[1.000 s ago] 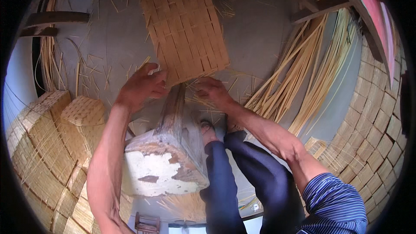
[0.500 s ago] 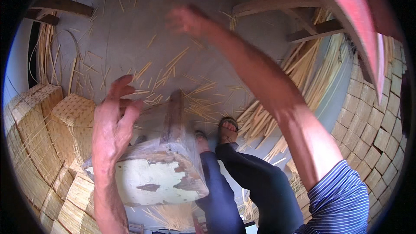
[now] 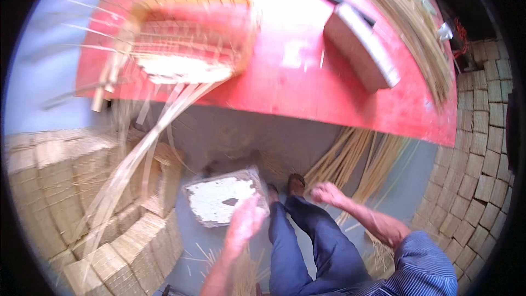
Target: The person weaves thin bamboo strips into a basket frame on a red work surface, interlacing vertical and horizontal strips by hand. The person retrieves a finished woven panel from a stack and places it on the table, then resumes weaving the basket.
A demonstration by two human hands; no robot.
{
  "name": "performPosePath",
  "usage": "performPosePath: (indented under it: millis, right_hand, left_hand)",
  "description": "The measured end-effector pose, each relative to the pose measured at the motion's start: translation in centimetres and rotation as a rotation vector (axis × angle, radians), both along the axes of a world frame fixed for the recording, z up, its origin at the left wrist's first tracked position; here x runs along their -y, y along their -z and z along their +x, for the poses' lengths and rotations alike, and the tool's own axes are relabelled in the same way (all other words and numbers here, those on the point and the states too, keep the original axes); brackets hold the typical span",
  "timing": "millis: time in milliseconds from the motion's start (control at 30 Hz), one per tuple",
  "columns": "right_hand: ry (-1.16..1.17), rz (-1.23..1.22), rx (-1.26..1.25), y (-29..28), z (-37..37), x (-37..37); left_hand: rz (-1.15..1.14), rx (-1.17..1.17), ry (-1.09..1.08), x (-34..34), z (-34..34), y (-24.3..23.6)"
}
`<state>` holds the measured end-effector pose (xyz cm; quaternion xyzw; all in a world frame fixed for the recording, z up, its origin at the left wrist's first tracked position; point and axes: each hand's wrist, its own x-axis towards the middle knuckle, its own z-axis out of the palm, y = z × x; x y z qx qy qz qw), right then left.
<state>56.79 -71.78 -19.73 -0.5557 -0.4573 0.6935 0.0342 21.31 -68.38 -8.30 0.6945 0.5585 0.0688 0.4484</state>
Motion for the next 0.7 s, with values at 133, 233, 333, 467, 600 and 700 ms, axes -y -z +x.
performPosePath:
  millis: [133,233,333,467,600,700]
  right_hand:
    - [0.027,-0.018,0.141,-14.3,2.0,-0.5]
    - [0.09,0.098,0.17,-21.8,2.6,-4.1]
    - [0.113,0.212,0.167,-25.7,3.1,-8.4]
    - [0.188,0.358,0.163,-30.2,3.4,-15.8]
    - [0.321,0.34,0.055,-28.3,3.5,-22.5]
    - [0.259,0.418,0.095,-28.3,2.1,-28.7]
  left_hand:
    - [-0.147,0.081,-0.053,-0.5,6.3,-12.3]
    - [-0.099,0.216,-0.035,-2.0,9.7,-16.6]
    - [-0.022,0.289,-0.092,-4.8,12.5,-17.5]
    - [-0.053,0.249,-0.133,-9.8,14.0,-18.2]
    - [-0.099,0.229,-0.293,-12.3,13.3,-14.2]
    - [-0.269,0.123,-0.542,-15.0,12.2,-9.4]
